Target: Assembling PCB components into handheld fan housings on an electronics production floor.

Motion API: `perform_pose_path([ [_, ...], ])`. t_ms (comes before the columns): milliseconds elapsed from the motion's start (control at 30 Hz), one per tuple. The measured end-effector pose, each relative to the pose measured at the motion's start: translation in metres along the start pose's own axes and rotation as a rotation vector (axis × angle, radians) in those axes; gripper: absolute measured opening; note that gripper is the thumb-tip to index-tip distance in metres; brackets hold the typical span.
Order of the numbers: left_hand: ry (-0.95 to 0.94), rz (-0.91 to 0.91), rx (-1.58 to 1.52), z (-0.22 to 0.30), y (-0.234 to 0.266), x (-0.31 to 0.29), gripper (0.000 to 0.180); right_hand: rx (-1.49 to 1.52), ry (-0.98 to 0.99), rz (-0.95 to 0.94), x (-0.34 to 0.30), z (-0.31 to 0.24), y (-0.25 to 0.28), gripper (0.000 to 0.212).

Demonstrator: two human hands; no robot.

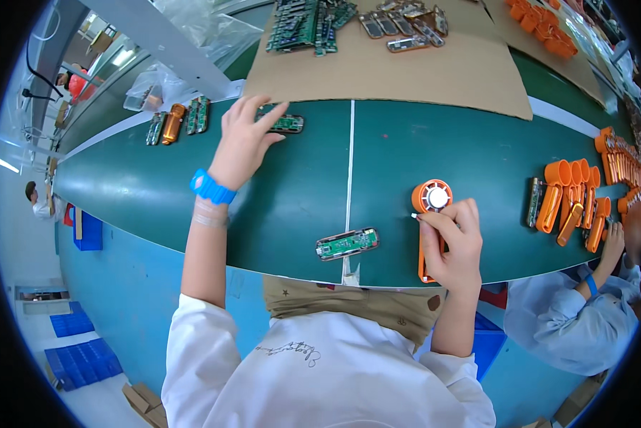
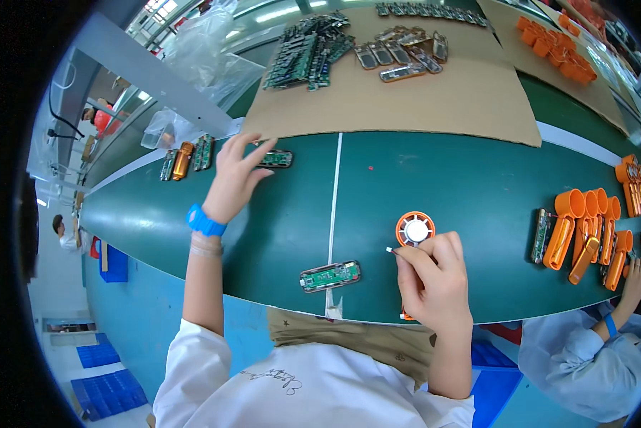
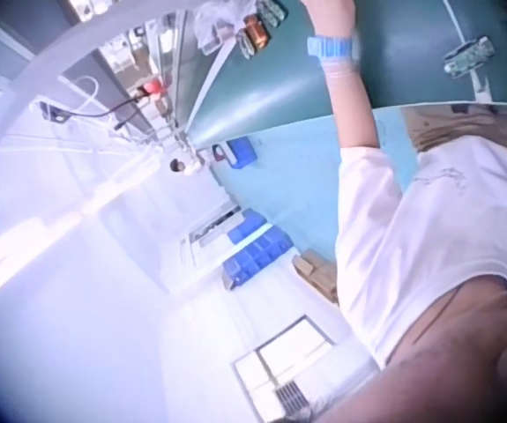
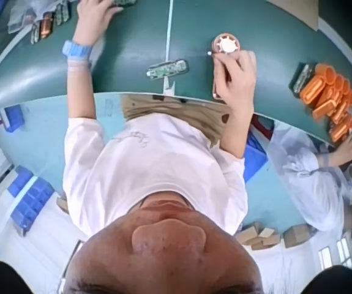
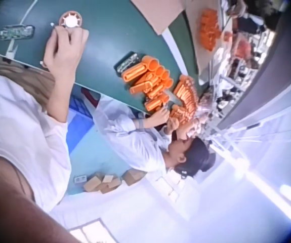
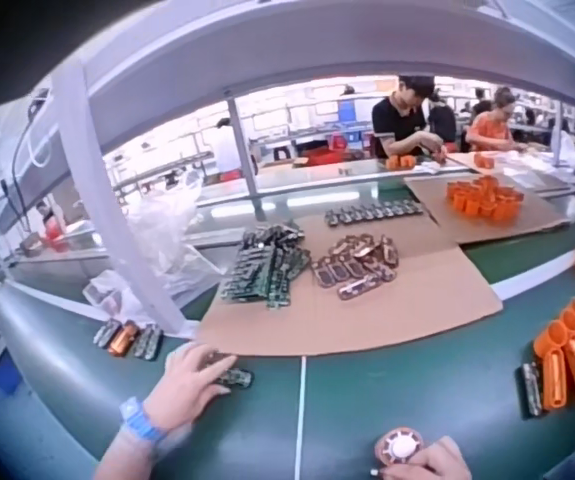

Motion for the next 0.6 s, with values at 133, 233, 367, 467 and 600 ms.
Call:
perform_pose_path([
  [133,-0.06,0.01,-0.036,-0.011,-0.021,0.001,0.041,-0.008,-0.005,0.007,-0.001,0.0,0.001,0.014],
  [233,0.155,0.247,-0.262,-0.025,0.008,-0.001,0.036,0.011,-0.013,0.021,-0.001,0.003,-0.001,0.014],
  [367,0.125,0.213,-0.403,0.002,0.041,-0.011,0.049,0.022,0.003,0.011,-0.001,0.0,-0.002,0.014],
  [467,0.174,0.319,-0.532,0.009,0.057,-0.019,0.062,0.002,-0.03,0.011,-0.005,0.003,-0.002,0.014],
  [600,0.15,0.19,-0.456,0.018,0.04,-0.017,0.065,0.02,-0.01,0.027,0.0,0.002,-0.001,0.014],
])
Point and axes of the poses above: each hand's wrist, its own x-axis towards the middle knuckle, its own y-axis out of the back of the hand, z = x × y, the point moved 6 cm from there along x, towards the middle knuckle, and after that the axes turned 2 degrees about x, right-handed, at the moved point
